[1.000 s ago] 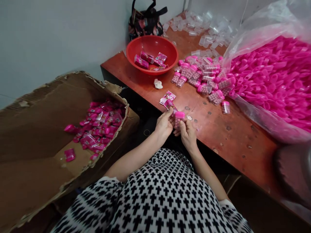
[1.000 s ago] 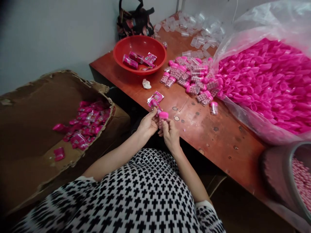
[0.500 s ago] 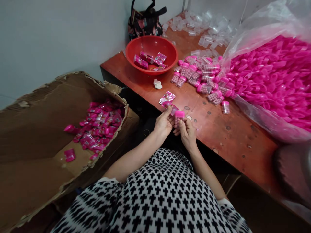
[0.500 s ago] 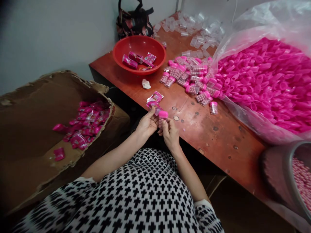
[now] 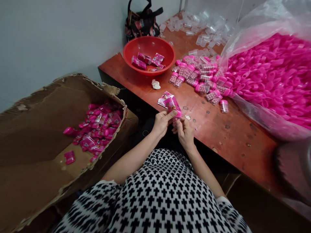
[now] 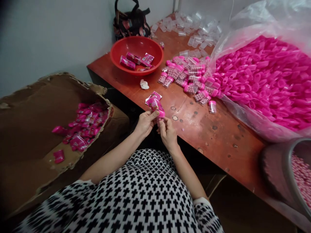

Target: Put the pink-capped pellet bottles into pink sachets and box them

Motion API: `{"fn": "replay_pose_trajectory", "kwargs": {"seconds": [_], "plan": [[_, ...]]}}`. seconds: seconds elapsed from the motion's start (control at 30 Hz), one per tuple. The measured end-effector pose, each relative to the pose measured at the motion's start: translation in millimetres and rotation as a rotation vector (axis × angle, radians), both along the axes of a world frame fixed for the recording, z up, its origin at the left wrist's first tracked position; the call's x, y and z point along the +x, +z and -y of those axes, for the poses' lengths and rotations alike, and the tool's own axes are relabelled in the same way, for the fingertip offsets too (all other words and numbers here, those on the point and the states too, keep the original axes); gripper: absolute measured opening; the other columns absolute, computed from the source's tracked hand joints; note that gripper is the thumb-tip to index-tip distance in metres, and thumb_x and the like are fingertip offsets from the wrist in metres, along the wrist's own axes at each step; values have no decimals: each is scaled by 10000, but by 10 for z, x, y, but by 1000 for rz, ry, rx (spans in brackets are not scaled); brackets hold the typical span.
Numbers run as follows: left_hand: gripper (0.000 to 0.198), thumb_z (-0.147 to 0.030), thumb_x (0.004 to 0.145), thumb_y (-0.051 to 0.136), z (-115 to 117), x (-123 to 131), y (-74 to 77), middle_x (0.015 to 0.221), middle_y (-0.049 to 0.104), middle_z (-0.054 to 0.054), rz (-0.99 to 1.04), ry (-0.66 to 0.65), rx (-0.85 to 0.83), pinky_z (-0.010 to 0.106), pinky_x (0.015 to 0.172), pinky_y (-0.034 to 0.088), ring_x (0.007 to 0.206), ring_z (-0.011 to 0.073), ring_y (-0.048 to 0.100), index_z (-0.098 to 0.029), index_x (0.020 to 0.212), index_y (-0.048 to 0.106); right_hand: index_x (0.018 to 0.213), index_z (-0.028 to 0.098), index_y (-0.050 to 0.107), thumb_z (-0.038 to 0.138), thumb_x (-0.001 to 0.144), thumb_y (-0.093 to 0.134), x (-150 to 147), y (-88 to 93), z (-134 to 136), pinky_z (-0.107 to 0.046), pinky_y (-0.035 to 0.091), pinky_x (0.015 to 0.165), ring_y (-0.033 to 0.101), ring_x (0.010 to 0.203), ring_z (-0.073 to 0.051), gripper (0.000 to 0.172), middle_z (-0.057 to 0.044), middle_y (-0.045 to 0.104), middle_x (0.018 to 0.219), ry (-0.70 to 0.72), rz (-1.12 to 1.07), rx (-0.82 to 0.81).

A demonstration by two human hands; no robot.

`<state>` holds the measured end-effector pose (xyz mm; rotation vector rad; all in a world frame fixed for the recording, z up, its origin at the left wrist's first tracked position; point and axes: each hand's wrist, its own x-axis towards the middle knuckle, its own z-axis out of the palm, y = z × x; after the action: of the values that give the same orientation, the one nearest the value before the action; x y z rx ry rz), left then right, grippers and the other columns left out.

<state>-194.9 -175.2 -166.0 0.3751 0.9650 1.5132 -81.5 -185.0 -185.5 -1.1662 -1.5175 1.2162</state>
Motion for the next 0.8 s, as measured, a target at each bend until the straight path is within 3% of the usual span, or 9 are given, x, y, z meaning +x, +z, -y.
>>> {"fn": "replay_pose_trajectory", "kwargs": {"seconds": [0.07, 0.23, 0.43, 0.63, 0.8], "plan": [[327, -338, 539, 824, -1, -26, -20, 523, 566, -9, -49, -21, -6, 225, 485, 431, 467, 84, 523, -109, 575, 593, 1002, 218, 558, 456, 848, 524, 17, -3, -15, -217, 524, 465, 591, 494, -85, 285, 8, 658, 738, 6, -13, -8], [325, -332, 590, 796, 7, -99, -40, 484, 550, 0, -194, -121, 33, 229, 486, 421, 452, 83, 515, -108, 496, 580, 908, 189, 541, 491, 845, 512, 39, 11, -83, -185, 461, 365, 554, 414, -77, 309, 30, 626, 632, 194, -302, -297], [290, -347, 610, 776, 74, -63, -17, 502, 571, 22, -129, -205, -8, 238, 393, 373, 404, 99, 493, -89, 593, 644, 917, 220, 457, 460, 767, 637, 5, 48, -53, -197, 490, 395, 567, 424, -85, 335, 68, 609, 607, 32, -304, -198], [300, -301, 525, 831, 105, -24, -35, 626, 643, 54, 101, -83, -77, 231, 543, 464, 558, 103, 578, -82, 618, 649, 1007, 243, 452, 452, 737, 675, 59, 49, -26, -303, 589, 623, 682, 680, -142, 408, 17, 673, 809, 139, -395, -254], [273, -279, 543, 824, 223, 3, 40, 580, 625, 31, 94, -98, -49, 240, 547, 469, 522, 93, 562, -92, 571, 626, 895, 232, 466, 403, 713, 708, -16, 78, -126, -260, 566, 523, 648, 543, -123, 348, 64, 640, 657, 63, -418, -271]]}}
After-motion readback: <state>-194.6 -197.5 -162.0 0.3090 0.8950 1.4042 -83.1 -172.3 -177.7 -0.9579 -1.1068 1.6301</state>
